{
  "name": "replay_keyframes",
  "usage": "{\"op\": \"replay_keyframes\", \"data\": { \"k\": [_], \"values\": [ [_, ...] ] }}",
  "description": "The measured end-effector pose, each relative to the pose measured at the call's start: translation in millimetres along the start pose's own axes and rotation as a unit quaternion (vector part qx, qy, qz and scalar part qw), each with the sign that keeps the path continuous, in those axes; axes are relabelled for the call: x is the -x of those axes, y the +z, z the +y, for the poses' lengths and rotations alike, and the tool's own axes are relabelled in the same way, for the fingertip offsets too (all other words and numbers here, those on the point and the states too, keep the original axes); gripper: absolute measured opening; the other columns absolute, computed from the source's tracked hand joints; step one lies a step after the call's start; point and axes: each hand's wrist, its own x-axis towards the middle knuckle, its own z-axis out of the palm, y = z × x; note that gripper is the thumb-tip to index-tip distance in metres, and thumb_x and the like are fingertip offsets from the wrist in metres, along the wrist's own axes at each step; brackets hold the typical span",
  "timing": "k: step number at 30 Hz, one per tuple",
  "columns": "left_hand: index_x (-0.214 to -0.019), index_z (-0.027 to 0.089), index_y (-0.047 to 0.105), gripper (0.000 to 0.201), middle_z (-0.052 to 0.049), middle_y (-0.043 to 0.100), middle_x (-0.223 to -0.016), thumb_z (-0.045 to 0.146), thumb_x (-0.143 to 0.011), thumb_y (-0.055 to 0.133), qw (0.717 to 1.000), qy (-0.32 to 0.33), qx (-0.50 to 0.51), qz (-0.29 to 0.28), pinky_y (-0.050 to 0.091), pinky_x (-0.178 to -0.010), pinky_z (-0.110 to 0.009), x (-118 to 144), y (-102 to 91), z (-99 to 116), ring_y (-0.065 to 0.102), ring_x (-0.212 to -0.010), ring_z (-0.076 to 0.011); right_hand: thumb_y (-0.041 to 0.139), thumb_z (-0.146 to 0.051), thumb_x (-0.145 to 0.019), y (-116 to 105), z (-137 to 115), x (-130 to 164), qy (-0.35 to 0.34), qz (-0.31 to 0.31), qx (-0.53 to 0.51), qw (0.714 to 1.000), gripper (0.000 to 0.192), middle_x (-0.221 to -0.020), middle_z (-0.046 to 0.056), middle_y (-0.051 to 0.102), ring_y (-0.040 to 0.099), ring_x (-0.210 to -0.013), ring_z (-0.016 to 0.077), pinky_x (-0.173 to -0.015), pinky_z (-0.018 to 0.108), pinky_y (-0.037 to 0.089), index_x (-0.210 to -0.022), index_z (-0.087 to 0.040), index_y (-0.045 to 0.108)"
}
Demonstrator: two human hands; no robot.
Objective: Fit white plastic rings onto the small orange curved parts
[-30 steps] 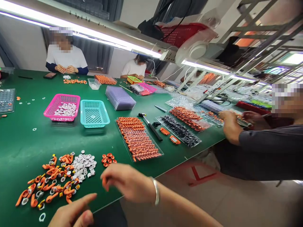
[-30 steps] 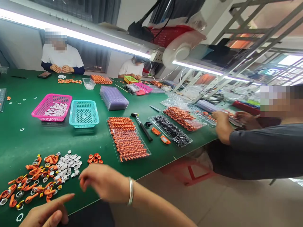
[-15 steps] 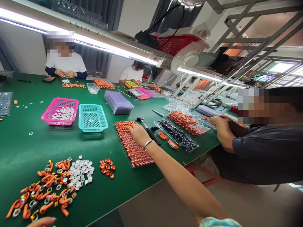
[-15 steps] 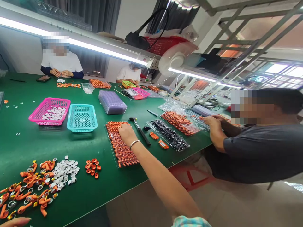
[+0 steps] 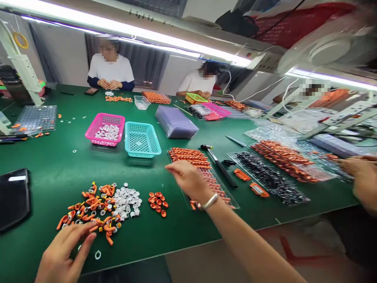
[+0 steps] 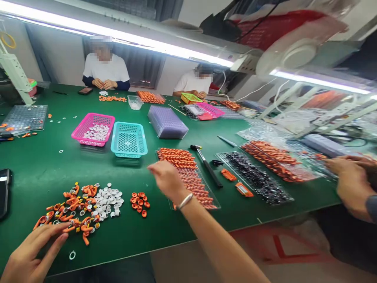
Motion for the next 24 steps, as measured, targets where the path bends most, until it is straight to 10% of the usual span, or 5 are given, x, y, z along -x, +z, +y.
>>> {"op": "replay_keyframes", "data": {
  "k": [7, 17, 24],
  "values": [
    [-0.133, 0.024, 0.056, 0.042, -0.011, 0.058, -0.137, 0.021, -0.092, 0.048, 0.966, 0.143, -0.208, -0.061, 0.042, -0.099, -0.053, -56, 29.9, 15, 0.053, -0.124, -0.034, 0.055, -0.004, -0.088, 46, -119, 17, -0.205, -0.033, -0.184, 0.961, 0.029, -0.118, 0.009, 0.07, 0.061, -0.11, 0.0207, -0.098, 0.036, 0.049, -0.112, -0.018, 0.064],
    [-0.121, 0.021, 0.062, 0.032, -0.01, 0.056, -0.141, 0.023, -0.092, 0.05, 0.954, 0.159, -0.198, -0.16, 0.032, -0.111, -0.052, -57, 12.2, -4, 0.052, -0.127, -0.0272, 0.058, -0.008, -0.089, 46, -97, 19, -0.188, -0.068, -0.204, 0.958, 0.018, -0.12, 0.011, 0.067, 0.058, -0.115, 0.024, -0.101, 0.044, 0.046, -0.101, -0.018, 0.067],
    [-0.13, 0.017, 0.056, 0.04, -0.014, 0.053, -0.142, 0.022, -0.09, 0.051, 0.951, 0.155, -0.187, -0.192, 0.033, -0.109, -0.058, -60, 9.1, -4, 0.049, -0.13, -0.0304, 0.061, -0.011, -0.089, 55, -128, 17, -0.221, -0.052, -0.195, 0.954, 0.018, -0.1, 0.009, 0.066, 0.058, -0.091, 0.021, -0.082, 0.034, 0.051, -0.104, -0.019, 0.067]
  ]
}}
